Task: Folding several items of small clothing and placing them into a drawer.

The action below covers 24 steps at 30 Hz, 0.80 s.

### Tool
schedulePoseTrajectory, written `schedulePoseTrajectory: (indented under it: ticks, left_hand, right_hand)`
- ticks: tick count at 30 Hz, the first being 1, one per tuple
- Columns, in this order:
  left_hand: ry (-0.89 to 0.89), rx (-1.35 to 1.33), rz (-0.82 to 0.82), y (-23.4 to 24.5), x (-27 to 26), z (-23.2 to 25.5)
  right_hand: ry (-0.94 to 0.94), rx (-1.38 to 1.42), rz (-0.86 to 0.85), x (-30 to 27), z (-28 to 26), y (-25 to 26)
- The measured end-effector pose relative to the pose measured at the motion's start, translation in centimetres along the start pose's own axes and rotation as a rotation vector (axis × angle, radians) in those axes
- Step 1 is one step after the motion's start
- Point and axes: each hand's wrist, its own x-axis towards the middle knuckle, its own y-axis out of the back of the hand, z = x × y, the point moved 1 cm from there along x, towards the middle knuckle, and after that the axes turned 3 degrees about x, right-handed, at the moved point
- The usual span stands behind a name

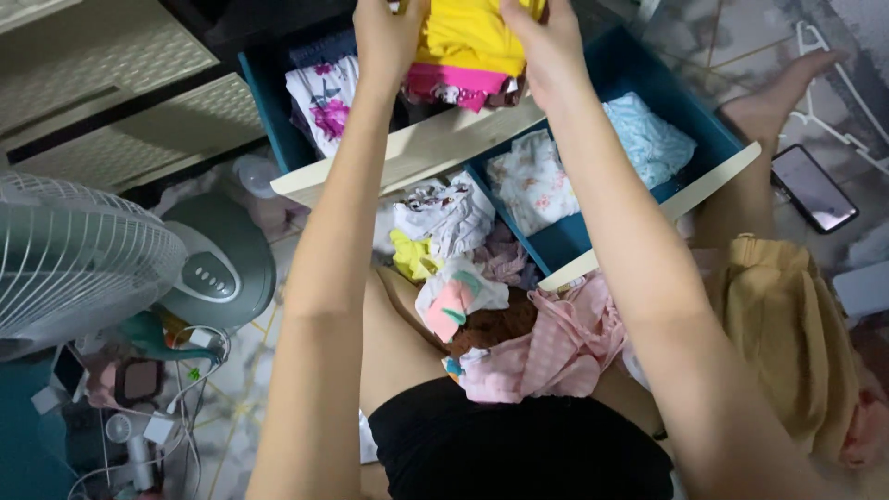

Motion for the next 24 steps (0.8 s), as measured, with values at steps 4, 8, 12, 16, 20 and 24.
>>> schedulePoseTrajectory:
  ticks: [4,8,12,16,20,24]
  left_hand:
    - [0.073,0.068,0.036,-0.3,-0.2,0.4]
    - [0.229,0.103,-0.042,0.4,-0.6,1.4]
    - [0.116,-0.017,-0.039,1.8,-2.0,3.3]
    - [0.003,-0.005,-0.063,4.4,-4.7,7.8]
    - [-0.082,-0.027,-0.122,8.3,-10.0,14.4]
    - [0.034,-0.205,-0.360,11.0,-16.4,18.0]
  right_hand:
    - [-0.079,0.119,0.079,-0.3,0.6,0.6]
    - [0.025,-0.024,0.039,0.2,2.1,2.5]
    - [0.064,-0.093,0.055,-3.1,-1.0,1.2]
    - [-0.109,-0.074,0.124,-7.3,-3.8,2.3]
    - [-0.161,-0.292,0.142,-14.5,-6.7,4.1]
    - [-0.146,-0.351,0.055,-21.9,-10.5,4.5]
